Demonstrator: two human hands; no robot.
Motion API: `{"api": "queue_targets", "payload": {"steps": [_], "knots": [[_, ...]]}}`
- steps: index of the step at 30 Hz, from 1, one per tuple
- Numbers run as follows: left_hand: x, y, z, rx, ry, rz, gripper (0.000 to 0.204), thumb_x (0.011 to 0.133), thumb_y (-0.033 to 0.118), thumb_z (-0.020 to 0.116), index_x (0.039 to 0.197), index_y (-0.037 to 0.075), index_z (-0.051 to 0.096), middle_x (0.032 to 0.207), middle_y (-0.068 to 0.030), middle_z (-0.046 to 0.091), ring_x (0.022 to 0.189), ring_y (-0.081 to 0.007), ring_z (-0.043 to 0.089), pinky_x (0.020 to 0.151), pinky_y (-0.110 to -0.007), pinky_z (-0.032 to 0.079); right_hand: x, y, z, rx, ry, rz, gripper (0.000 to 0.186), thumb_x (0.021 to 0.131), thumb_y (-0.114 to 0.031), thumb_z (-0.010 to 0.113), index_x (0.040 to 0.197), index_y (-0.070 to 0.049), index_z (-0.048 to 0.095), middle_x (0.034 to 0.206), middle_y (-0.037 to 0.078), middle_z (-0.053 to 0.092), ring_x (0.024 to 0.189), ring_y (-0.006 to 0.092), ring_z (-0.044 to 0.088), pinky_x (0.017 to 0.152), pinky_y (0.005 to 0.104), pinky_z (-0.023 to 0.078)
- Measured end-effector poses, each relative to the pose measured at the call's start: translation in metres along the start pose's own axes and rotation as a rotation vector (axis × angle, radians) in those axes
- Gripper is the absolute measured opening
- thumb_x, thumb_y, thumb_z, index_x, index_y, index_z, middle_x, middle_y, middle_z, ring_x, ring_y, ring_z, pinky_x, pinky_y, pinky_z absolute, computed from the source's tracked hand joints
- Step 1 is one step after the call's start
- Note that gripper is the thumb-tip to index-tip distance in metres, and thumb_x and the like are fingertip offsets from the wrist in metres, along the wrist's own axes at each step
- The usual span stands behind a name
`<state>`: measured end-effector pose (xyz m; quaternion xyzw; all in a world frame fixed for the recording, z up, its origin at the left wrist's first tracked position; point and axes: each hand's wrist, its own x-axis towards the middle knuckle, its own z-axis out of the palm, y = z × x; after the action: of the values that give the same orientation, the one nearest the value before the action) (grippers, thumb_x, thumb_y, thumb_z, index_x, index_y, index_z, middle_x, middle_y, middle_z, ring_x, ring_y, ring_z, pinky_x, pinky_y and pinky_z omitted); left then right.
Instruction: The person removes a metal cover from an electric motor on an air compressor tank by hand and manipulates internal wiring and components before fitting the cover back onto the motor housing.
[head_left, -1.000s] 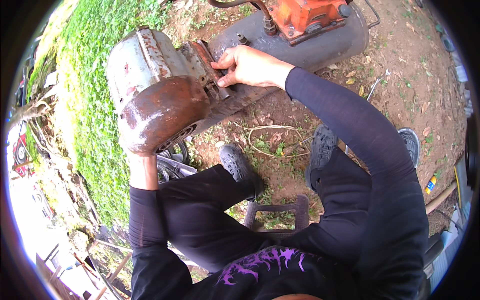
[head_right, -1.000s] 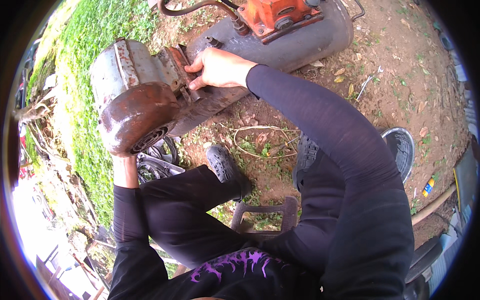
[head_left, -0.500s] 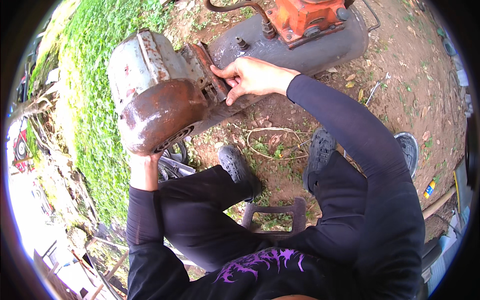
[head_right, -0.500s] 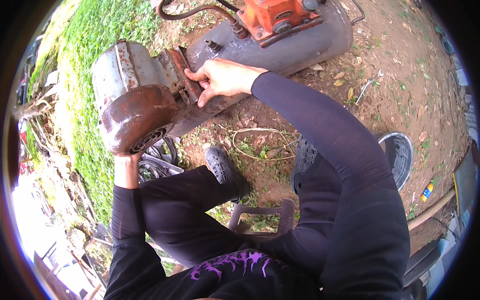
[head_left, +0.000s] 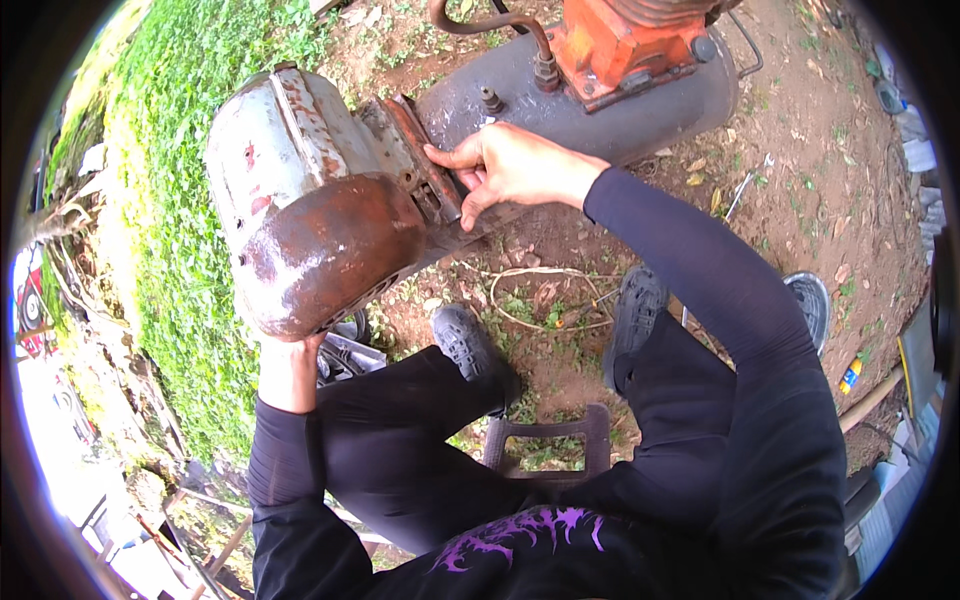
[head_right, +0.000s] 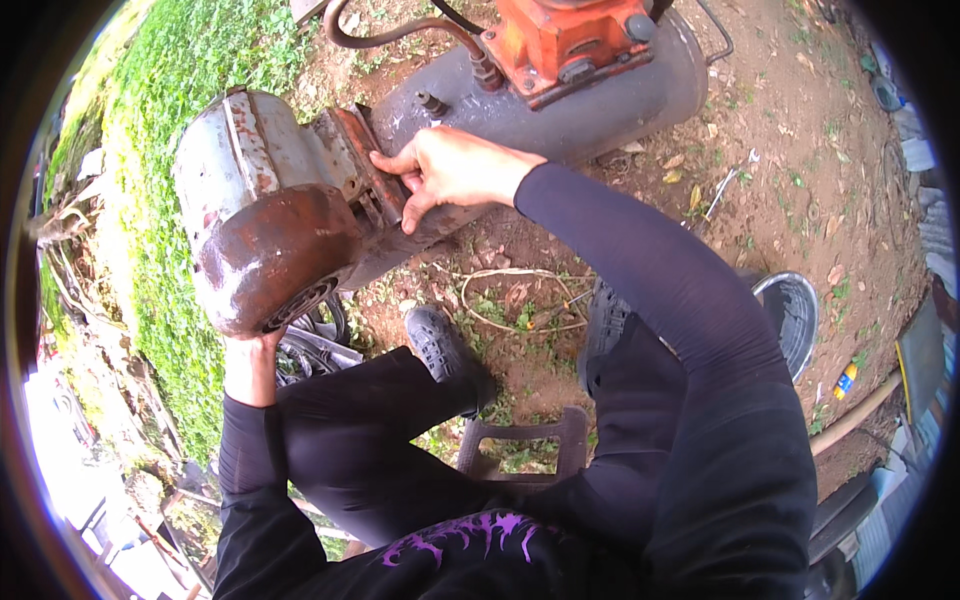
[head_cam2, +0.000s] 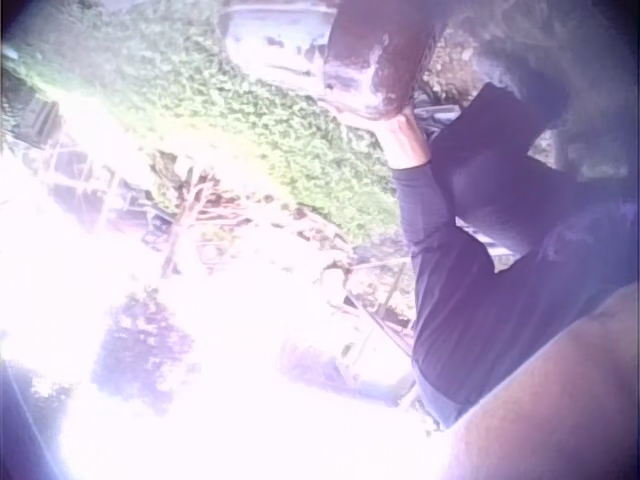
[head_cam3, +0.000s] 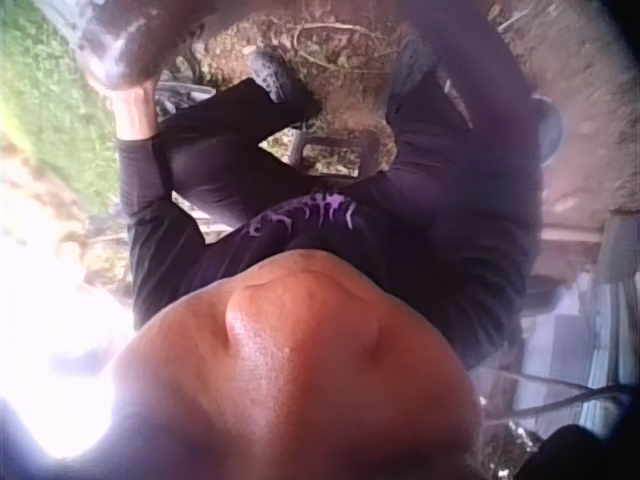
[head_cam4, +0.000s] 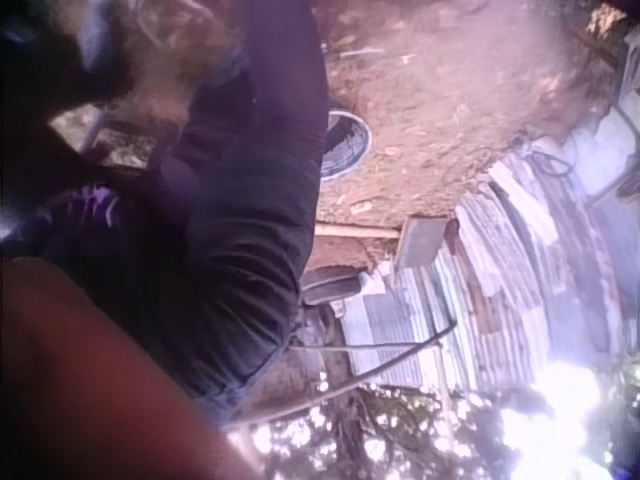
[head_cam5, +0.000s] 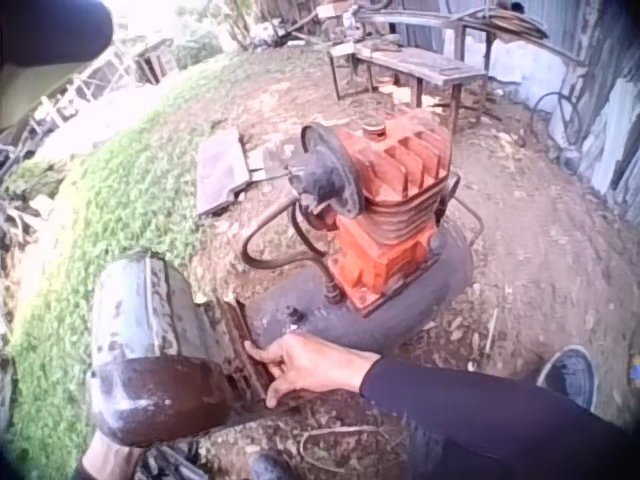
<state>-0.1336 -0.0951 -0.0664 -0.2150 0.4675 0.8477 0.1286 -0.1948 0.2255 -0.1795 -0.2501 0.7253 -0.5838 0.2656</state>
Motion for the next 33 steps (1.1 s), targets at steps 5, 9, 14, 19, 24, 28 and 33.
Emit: {"api": "queue_targets", "payload": {"steps": [5,9,14,19,24,28,33], "knots": [[0.0,-0.002,0.0,-0.064,-0.018,-0.063,0.055,0.102,0.04,0.038,0.142,0.002,0.043,0.134,-0.0203,0.054,0.118,-0.0345,0.058,0.095,-0.049,0.052,0.001,0.003,-0.005,0.04,0.012,0.035,0.085,0.063,-0.02,0.089,0.138,-0.006,0.052,0.066,0.002,0.059,0.058,0.0096,0.053,0.058,0.029,0.044],[-0.006,-0.006,-0.006,-0.128,-0.006,-0.12,0.056,0.102,0.04,0.038,0.142,0.002,0.043,0.134,-0.0203,0.054,0.118,-0.0347,0.058,0.096,-0.049,0.052,0.003,-0.005,-0.002,0.011,0.004,0.055,0.086,0.065,-0.011,0.088,0.142,-0.019,0.05,0.072,-0.002,0.057,0.064,0.006,0.051,0.065,0.0256,0.047],[-0.008,-0.011,-0.01,-0.221,0.005,-0.19,0.056,0.102,0.04,0.038,0.142,0.002,0.043,0.134,-0.0204,0.055,0.117,-0.035,0.058,0.096,-0.05,0.052,0.004,0.001,-0.001,-0.004,0.035,-0.03,0.089,0.062,-0.019,0.089,0.143,-0.019,0.05,0.075,0.004,0.06,0.065,0.0142,0.058,0.064,0.0299,0.049],[-0.007,-0.015,-0.013,-0.285,0.022,-0.24,0.056,0.102,0.041,0.038,0.142,0.002,0.043,0.134,-0.0204,0.055,0.117,-0.0353,0.058,0.096,-0.05,0.052,0.004,-0.001,-0.005,0.047,0.022,-0.011,0.088,0.064,-0.016,0.086,0.143,-0.018,0.049,0.076,0.006,0.058,0.068,0.0181,0.056,0.066,0.0312,0.049],[-0.004,-0.016,-0.014,-0.325,0.034,-0.278,0.056,0.102,0.041,0.037,0.142,0.002,0.043,0.134,-0.0205,0.055,0.117,-0.0356,0.058,0.096,-0.05,0.052,0.007,-0.001,-0.007,0.063,0.008,-0.004,0.088,0.064,-0.014,0.085,0.144,-0.018,0.048,0.075,0.008,0.056,0.067,0.0189,0.055,0.067,0.0316,0.05],[-0.005,-0.013,-0.014,-0.34,0.056,-0.284,0.057,0.102,0.042,0.037,0.142,0.002,0.043,0.134,-0.0205,0.055,0.117,-0.0358,0.058,0.096,-0.05,0.052,0.009,0.003,-0.003,0.069,-0.007,-0.004,0.09,0.063,-0.011,0.084,0.144,-0.018,0.047,0.075,0.008,0.055,0.065,0.0197,0.056,0.065,0.0324,0.05],[-0.002,-0.011,-0.012,-0.355,0.06,-0.309,0.057,0.102,0.042,0.037,0.142,0.002,0.043,0.134,-0.0206,0.055,0.117,-0.0361,0.058,0.096,-0.051,0.052,0.011,0.002,-0.004,0.055,0.005,-0.006,0.088,0.062,-0.007,0.084,0.143,-0.017,0.05,0.075,0.009,0.056,0.065,0.0221,0.056,0.063,0.0337,0.05]]}}
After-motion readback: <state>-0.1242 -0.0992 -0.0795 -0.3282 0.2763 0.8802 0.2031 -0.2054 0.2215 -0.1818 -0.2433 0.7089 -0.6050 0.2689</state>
